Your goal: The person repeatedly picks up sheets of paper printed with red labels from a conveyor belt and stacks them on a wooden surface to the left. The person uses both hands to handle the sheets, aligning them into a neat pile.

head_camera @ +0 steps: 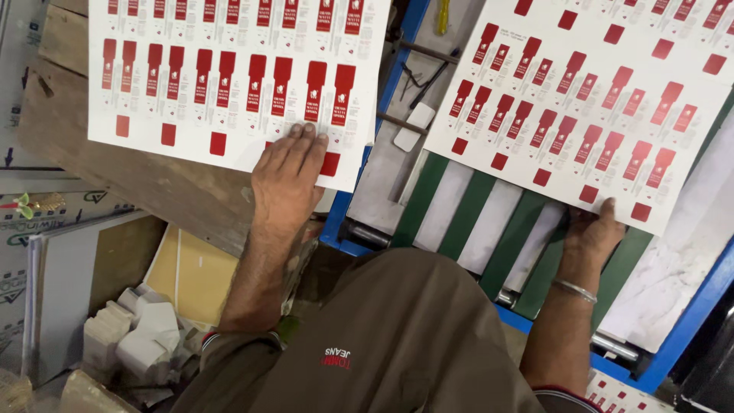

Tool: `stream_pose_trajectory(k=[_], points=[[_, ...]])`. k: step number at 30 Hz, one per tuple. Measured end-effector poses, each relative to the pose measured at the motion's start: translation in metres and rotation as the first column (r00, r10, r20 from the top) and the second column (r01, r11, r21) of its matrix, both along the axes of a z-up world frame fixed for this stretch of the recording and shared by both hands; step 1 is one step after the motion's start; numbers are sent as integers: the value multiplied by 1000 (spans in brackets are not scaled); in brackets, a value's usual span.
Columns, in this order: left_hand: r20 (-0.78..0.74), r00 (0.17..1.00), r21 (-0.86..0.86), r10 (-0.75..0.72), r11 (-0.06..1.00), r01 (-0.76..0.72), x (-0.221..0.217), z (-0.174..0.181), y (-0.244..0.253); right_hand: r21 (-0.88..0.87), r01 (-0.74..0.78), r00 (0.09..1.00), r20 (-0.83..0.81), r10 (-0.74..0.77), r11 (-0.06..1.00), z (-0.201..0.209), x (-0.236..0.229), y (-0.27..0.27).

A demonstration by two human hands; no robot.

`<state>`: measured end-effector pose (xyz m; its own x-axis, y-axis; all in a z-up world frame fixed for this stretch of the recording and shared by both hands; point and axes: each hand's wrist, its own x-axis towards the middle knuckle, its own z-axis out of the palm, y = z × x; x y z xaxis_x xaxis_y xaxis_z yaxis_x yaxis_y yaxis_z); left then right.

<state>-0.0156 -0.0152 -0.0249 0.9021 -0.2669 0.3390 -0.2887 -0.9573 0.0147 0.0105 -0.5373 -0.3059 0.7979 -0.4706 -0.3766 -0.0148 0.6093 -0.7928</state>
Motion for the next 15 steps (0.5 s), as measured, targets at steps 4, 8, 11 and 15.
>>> stream_pose_trajectory(k=[4,8,11,15], points=[[-59,998,-45,-27,999,25,-5,11,0,-53,-164,980,-120,157,985,15,-16,12],[-128,991,-76,-32,997,23,-4,25,-1,-45,-127,992,11,127,991,77,-33,46],[-156,987,-84,-39,996,26,-7,31,-2,-60,-327,844,429,321,943,159,-49,50],[-156,987,-72,-23,997,11,-7,30,-2,-209,-577,536,633,559,790,231,-48,55]])
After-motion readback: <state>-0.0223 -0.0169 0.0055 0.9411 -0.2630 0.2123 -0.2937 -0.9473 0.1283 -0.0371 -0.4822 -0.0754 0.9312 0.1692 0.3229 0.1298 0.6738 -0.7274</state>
